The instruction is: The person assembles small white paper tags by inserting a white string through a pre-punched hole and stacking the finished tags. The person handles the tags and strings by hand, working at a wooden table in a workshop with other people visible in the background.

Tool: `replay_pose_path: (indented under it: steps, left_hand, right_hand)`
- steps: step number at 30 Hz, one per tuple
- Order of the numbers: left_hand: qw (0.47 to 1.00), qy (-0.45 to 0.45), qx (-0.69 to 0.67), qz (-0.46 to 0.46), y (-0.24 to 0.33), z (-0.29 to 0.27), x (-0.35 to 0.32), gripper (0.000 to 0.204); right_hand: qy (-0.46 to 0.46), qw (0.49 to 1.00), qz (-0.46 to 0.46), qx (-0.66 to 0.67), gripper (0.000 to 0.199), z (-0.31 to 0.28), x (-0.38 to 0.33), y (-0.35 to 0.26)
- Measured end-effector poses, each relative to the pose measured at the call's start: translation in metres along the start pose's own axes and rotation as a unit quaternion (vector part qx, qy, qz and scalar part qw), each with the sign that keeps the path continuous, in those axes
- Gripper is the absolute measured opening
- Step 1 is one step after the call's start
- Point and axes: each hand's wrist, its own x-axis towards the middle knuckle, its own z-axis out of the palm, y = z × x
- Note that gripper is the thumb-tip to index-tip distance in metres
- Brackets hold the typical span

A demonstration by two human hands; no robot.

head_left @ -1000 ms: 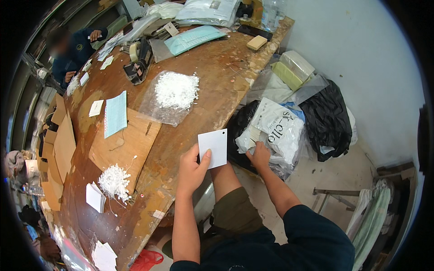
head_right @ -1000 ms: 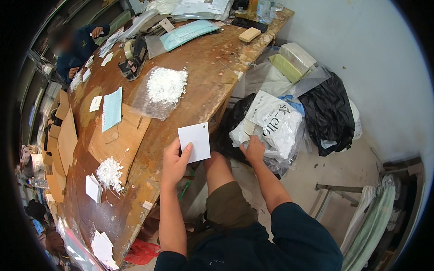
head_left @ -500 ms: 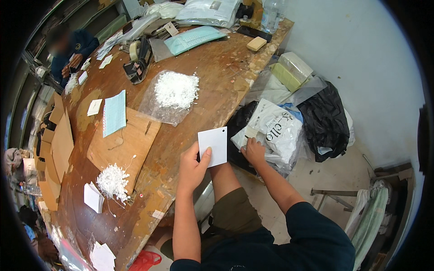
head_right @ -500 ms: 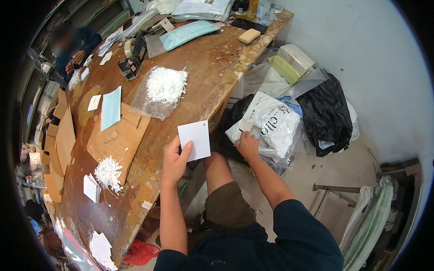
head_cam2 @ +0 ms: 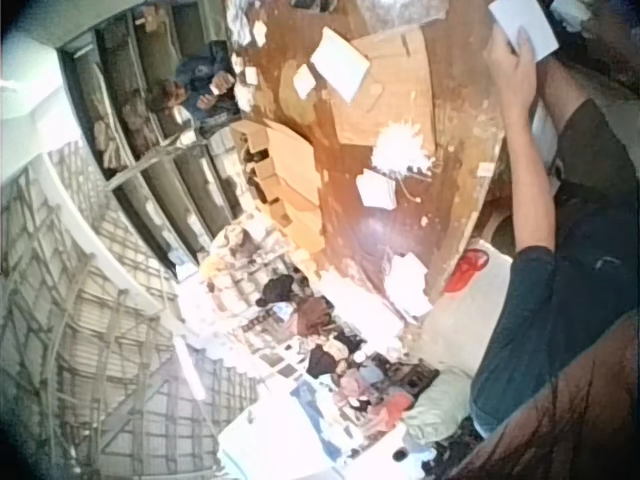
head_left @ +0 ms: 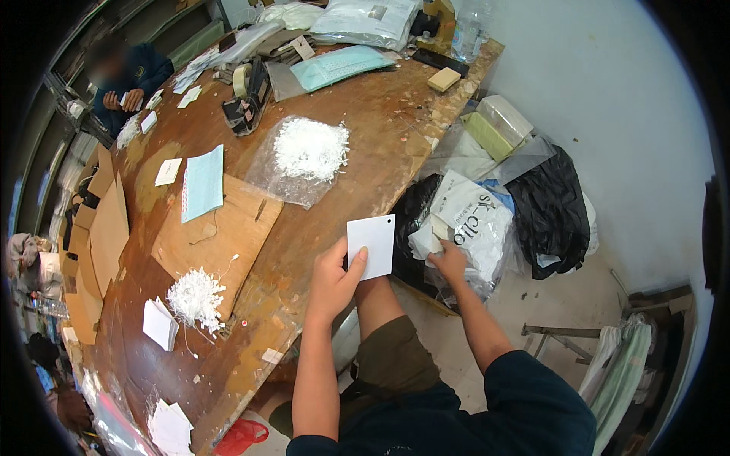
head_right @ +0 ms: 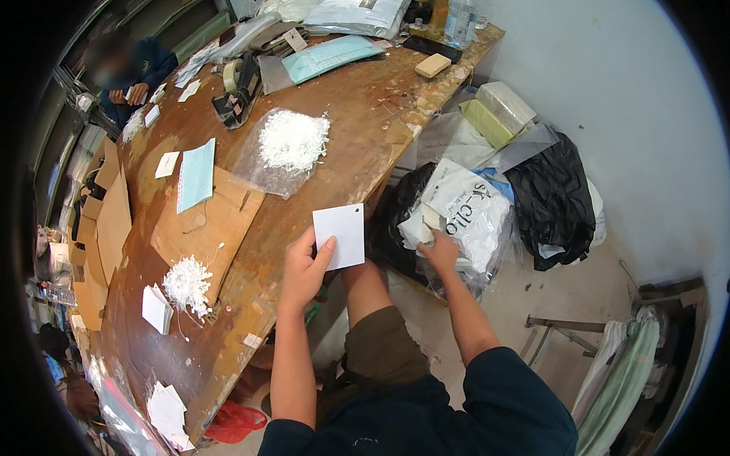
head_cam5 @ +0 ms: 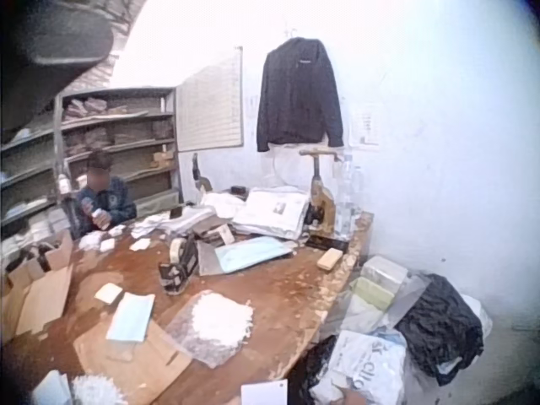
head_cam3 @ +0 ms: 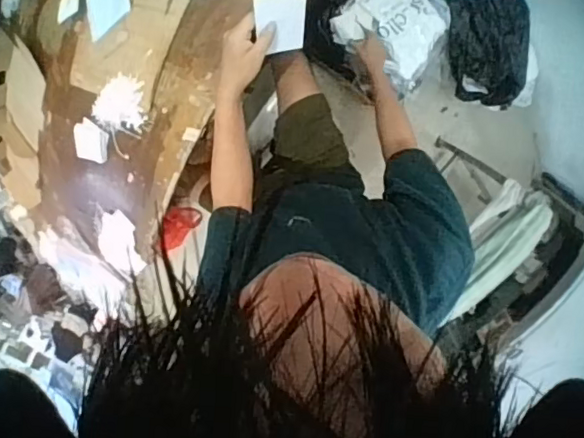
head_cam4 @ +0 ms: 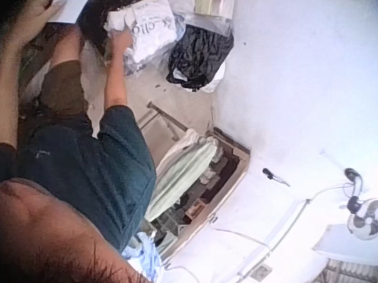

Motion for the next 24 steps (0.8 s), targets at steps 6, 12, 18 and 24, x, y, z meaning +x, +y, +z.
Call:
replay_pose_path:
  steps: [6, 12, 18, 24]
  left_hand:
    - [1.000, 0.006, -0.002, 0.009, 0.000, 0.002, -0.001, 0.021]
    - [0.999, 0.006, 0.032, 0.013, -0.001, 0.001, 0.000, 0.022]
    - [0.999, 0.008, 0.028, 0.018, 0.001, 0.003, -0.001, 0.022]
    - [1.000, 0.004, 0.017, 0.024, 0.001, -0.001, 0.002, 0.021]
  right_hand:
    - [-0.031, 0.996, 0.025, 0.079, 0.066, 0.003, -0.003, 0.026]
    - [-0.010, 0.998, 0.059, 0.027, 0.063, -0.001, -0.008, 0.004]
    - [-0.011, 0.990, 0.139, -0.011, 0.056, 0.015, 0.006, -0.044]
    - [0.011, 0.992, 0.082, 0.093, 0.057, 0.001, 0.002, -0.002]
